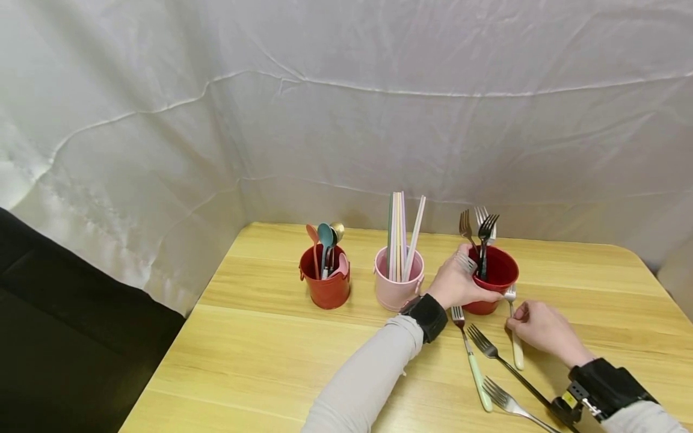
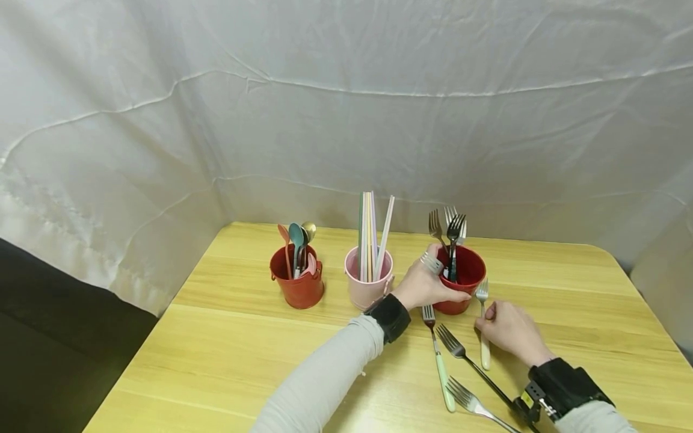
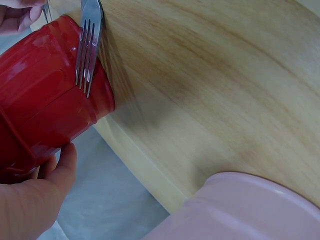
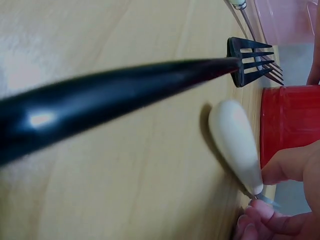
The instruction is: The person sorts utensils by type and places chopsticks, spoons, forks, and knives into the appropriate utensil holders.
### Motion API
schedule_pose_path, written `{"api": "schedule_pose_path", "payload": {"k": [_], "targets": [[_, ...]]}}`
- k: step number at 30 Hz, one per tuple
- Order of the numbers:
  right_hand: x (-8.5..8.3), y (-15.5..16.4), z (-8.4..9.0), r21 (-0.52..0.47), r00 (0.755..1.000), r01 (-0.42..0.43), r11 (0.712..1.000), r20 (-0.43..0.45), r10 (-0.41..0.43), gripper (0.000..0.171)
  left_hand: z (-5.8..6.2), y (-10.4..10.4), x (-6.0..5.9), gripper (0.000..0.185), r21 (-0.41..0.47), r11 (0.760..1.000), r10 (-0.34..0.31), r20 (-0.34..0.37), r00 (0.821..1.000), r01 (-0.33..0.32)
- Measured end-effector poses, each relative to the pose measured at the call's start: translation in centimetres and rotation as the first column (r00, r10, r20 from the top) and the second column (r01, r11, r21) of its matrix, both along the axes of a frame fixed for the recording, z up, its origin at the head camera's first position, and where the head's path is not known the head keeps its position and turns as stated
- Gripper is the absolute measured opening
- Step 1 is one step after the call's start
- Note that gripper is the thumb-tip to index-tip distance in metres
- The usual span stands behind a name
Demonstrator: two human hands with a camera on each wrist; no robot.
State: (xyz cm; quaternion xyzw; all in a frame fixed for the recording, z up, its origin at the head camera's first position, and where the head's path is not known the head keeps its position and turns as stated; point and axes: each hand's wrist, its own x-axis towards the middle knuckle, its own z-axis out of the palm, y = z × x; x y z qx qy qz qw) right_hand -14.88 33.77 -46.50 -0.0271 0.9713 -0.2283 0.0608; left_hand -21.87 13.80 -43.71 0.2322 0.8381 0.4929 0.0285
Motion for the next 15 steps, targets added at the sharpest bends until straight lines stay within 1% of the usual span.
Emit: {"api": "schedule_pose_path", "payload": {"k": [8,13,15], "targets": [[0.3,1.0,0.2,0.036,1.000,0.017,0.999,0.010,-0.018,0.021,-0.1,0.1,-0.1,0.083,0.003,1.000,-0.005,-0.004,1.000,0.005],[0.8,1.4,0.3,0.058,0.999,0.031,0.998,0.024,-0.032,0.032,-0.2,0.0,-0.1,0.084,0.013,1.000,-0.007,0.009,1.000,0.007],[0.9,1.5,0.4,0.063,0.998,0.043,0.997,0.033,-0.045,0.033,-0.2,0.0,-0.1,0.084,0.020,1.000,-0.008,0.014,1.000,0.008]]}}
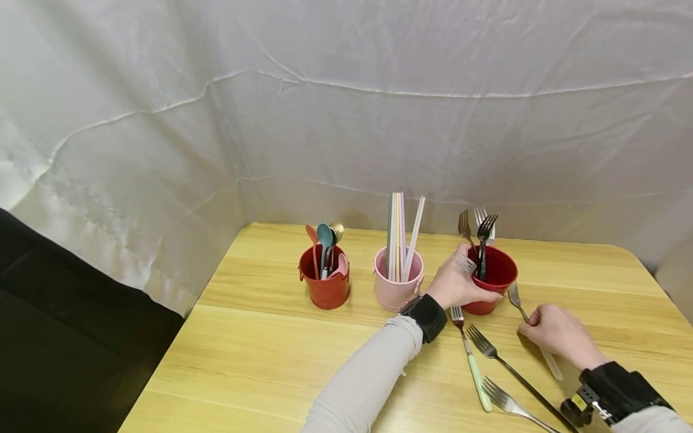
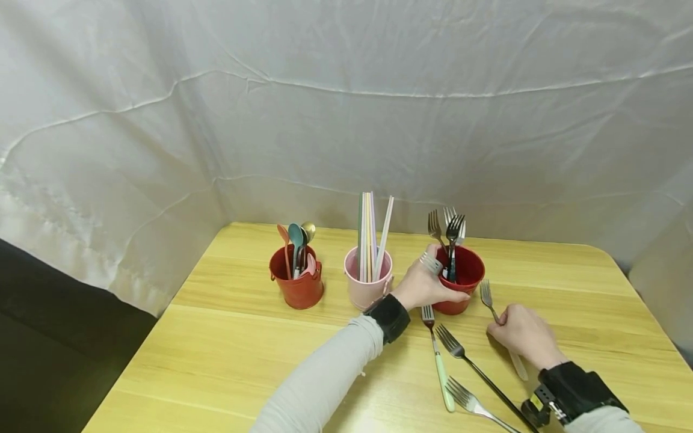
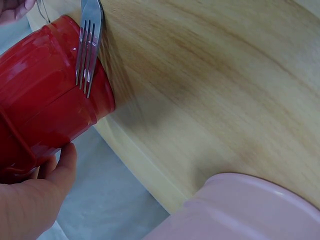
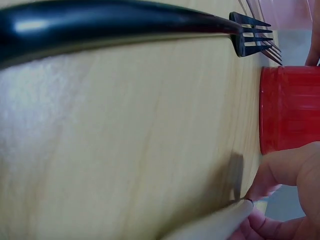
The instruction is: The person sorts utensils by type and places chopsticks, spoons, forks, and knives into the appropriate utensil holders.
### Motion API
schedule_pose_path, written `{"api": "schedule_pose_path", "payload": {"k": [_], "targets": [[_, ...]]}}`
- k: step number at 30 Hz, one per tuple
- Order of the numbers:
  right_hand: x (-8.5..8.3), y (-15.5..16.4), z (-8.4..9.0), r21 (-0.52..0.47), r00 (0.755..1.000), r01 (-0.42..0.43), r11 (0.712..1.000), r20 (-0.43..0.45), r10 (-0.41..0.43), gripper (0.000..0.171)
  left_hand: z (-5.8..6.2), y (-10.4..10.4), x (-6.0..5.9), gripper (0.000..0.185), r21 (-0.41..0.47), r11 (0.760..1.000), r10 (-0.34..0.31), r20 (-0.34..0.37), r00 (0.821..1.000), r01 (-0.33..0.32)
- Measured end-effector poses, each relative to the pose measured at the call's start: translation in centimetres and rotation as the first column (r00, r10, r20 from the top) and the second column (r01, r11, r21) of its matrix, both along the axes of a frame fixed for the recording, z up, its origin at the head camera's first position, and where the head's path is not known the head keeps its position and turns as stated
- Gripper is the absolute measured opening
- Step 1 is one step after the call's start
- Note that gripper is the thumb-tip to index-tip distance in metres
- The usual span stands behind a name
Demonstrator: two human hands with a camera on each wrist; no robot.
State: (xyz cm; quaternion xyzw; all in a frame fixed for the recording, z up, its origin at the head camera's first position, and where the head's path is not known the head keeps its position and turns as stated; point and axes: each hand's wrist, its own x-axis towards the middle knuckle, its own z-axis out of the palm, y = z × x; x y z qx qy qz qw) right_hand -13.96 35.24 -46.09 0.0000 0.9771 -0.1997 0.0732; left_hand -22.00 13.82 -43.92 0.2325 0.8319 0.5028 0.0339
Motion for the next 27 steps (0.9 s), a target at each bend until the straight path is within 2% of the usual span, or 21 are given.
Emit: {"api": "schedule_pose_path", "payload": {"k": [7,14,19,27], "targets": [[-0.2,0.7,0.4,-0.008,0.999,0.022,1.000,0.047,-0.021,0.024,0.0,0.0,0.0,0.085,-0.011,1.000,0.002,-0.009,1.000,-0.002],[-0.1,1.5,0.5,-0.095,0.996,0.025,0.995,0.084,-0.017,0.028,0.2,0.0,0.1,0.085,-0.003,1.000,0.002,-0.012,1.000,-0.002],[0.4,1.8,0.8,-0.154,0.999,0.001,0.988,0.033,0.004,0.024,0.4,-0.2,0.2,0.085,-0.009,1.000,-0.001,-0.012,1.000,0.001],[0.4,2.3,1.6,-0.194,0.998,-0.010,0.981,-0.061,-0.002,0.024,0.4,-0.2,0.2,0.085,-0.016,1.000,-0.012,-0.016,1.000,0.012]]}}
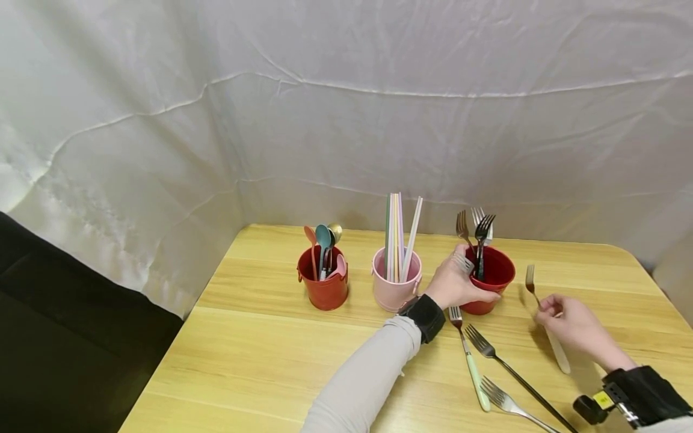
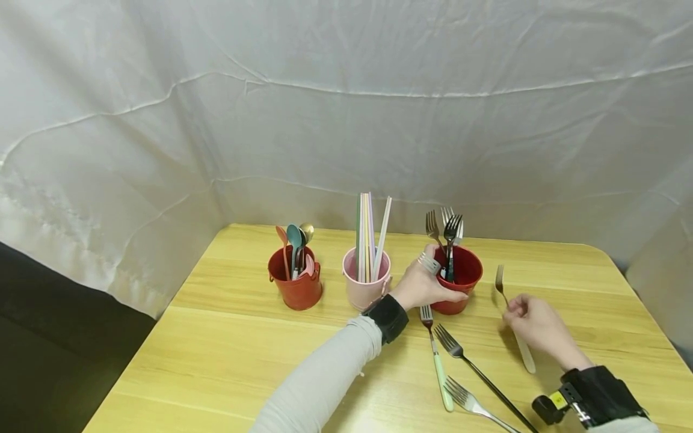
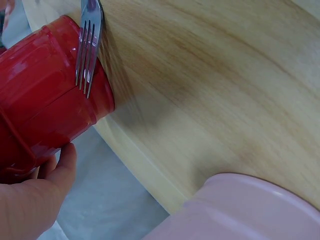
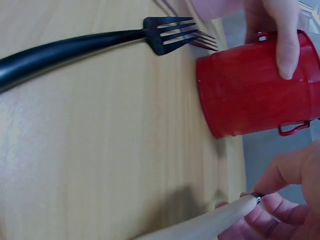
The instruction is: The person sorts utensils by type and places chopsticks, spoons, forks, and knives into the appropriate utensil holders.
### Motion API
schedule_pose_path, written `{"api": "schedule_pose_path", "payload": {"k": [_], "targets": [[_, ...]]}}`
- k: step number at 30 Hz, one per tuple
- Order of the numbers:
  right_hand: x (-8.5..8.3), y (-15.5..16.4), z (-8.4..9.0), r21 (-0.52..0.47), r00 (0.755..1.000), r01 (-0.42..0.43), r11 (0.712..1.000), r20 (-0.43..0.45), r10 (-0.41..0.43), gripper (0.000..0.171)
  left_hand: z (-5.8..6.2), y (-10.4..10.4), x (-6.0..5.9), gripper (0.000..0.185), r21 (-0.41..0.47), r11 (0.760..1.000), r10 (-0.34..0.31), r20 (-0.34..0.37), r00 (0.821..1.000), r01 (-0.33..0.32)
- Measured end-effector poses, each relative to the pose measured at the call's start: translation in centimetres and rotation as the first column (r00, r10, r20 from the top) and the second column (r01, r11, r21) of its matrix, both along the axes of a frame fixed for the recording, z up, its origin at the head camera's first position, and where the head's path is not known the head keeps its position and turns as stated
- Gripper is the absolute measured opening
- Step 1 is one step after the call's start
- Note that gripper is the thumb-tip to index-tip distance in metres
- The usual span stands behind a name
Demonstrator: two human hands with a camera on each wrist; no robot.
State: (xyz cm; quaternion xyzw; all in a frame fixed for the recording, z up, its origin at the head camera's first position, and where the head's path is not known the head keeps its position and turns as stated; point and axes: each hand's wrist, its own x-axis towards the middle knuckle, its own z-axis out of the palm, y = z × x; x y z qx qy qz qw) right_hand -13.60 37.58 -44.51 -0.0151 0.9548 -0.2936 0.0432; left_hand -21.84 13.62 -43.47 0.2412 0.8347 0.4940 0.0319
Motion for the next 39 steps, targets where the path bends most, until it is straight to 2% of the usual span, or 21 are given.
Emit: {"api": "schedule_pose_path", "payload": {"k": [8,12,20,25,29,33,39], "targets": [[0.0,-0.5,-0.1,-0.078,0.982,0.025,0.997,-0.182,-0.039,0.023,-0.1,0.0,-0.1,0.086,0.000,1.000,0.000,0.003,1.000,0.000],[0.1,-0.8,0.0,-0.127,0.973,0.058,0.990,-0.215,-0.085,0.024,-0.2,0.1,0.0,0.085,0.004,1.000,-0.007,-0.002,1.000,0.007],[0.0,-1.7,1.2,-0.236,0.926,0.087,0.968,-0.338,-0.166,0.023,-0.1,0.0,0.0,0.085,0.010,1.000,-0.005,0.011,1.000,0.005],[-0.2,-2.2,2.4,-0.351,0.885,0.061,0.934,-0.413,-0.213,0.019,0.0,0.1,0.1,0.084,0.000,1.000,0.009,0.012,1.000,-0.009],[-0.4,-2.7,3.3,-0.423,0.855,0.052,0.905,-0.450,-0.259,0.008,0.2,0.1,0.1,0.083,0.007,1.000,0.030,0.016,0.999,-0.030],[-0.6,-3.3,4.1,-0.490,0.822,0.046,0.871,-0.477,-0.312,0.016,0.2,0.0,0.2,0.082,0.041,0.999,0.034,0.040,0.999,-0.036],[-1.0,-4.7,5.6,-0.558,0.775,0.054,0.828,-0.499,-0.387,0.013,-0.1,0.0,0.3,0.081,0.087,0.995,0.039,0.086,0.996,-0.046]]}}
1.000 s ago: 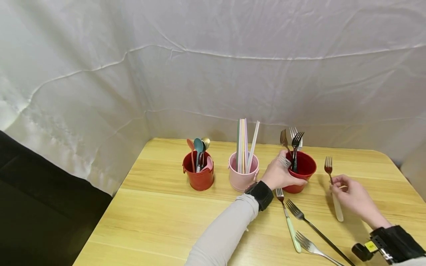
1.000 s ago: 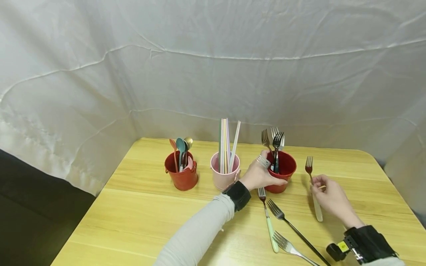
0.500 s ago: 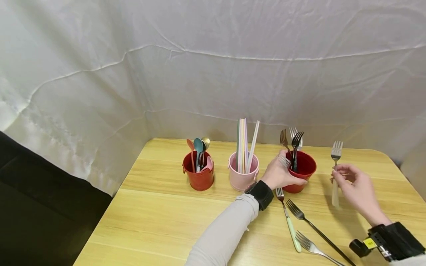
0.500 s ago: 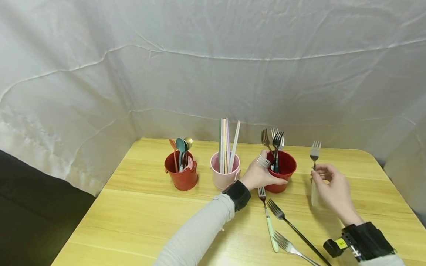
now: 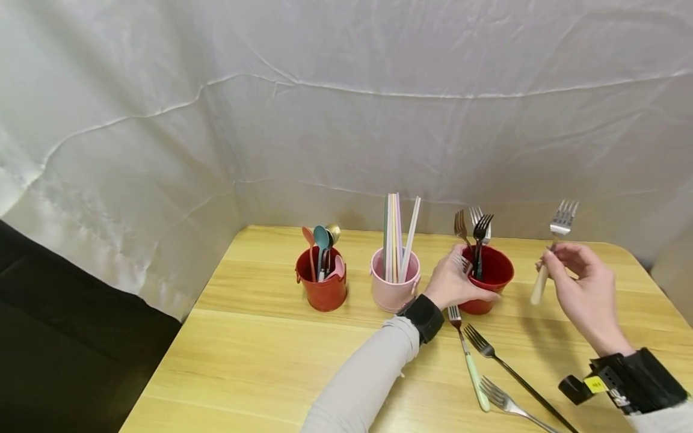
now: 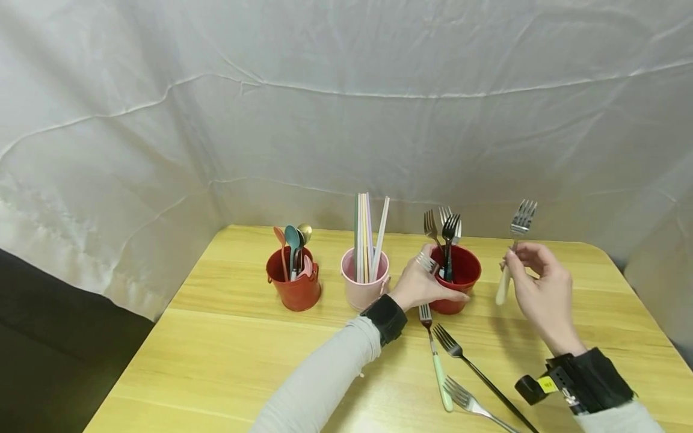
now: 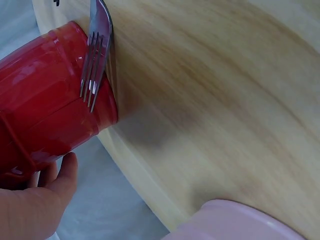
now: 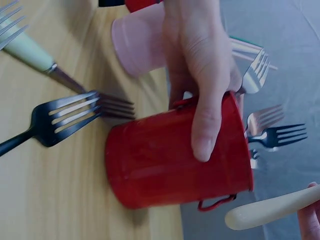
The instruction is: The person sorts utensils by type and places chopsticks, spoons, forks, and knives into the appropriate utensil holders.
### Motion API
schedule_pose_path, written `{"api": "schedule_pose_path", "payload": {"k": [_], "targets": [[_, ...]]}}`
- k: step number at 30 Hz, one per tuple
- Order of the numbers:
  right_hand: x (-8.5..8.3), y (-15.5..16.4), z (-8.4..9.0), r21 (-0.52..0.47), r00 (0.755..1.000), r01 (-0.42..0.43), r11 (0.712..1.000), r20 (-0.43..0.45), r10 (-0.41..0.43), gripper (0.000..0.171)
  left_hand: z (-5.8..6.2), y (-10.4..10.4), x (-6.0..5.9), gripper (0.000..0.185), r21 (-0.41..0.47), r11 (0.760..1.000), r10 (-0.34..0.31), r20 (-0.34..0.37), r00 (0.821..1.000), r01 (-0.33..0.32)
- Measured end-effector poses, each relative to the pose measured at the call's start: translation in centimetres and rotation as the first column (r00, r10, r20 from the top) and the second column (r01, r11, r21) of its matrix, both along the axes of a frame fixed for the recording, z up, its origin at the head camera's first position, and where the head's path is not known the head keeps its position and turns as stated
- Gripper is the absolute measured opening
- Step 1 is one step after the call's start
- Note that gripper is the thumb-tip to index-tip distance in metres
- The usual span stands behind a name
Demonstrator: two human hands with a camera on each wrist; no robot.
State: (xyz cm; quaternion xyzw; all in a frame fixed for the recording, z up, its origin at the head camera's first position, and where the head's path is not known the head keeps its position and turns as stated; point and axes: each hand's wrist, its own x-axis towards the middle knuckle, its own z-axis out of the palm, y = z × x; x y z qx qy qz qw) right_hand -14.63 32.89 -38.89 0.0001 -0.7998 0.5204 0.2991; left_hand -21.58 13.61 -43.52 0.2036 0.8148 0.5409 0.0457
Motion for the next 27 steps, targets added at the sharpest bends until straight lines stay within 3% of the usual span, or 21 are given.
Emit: {"api": "schedule_pose_path", "payload": {"k": [6,10,15,22,27], "targets": [[-0.8,-1.2,1.2,-0.069,0.997,0.010,0.998,-0.075,-0.015,0.010,-0.2,0.3,-0.3,0.081,0.032,0.999,-0.003,0.041,0.999,0.002],[-1.3,-2.0,1.8,-0.161,0.987,-0.069,0.984,-0.157,0.043,0.011,-0.3,0.5,-0.3,0.080,0.080,0.997,-0.017,0.068,0.998,0.011],[-2.0,-3.0,2.4,-0.270,0.963,-0.187,0.944,-0.241,0.122,0.011,-0.3,0.6,-0.4,0.078,0.088,0.996,-0.018,0.057,0.998,0.013],[-2.9,-4.0,2.5,-0.089,0.983,-0.067,0.994,-0.174,0.051,0.009,-0.4,0.4,-0.4,0.079,0.056,0.998,-0.010,0.036,0.999,0.008],[-3.4,-3.9,1.9,-0.034,0.995,-0.063,0.997,-0.081,0.060,0.015,-0.4,0.5,-0.5,0.078,0.052,0.999,-0.014,0.025,1.000,0.013]]}}
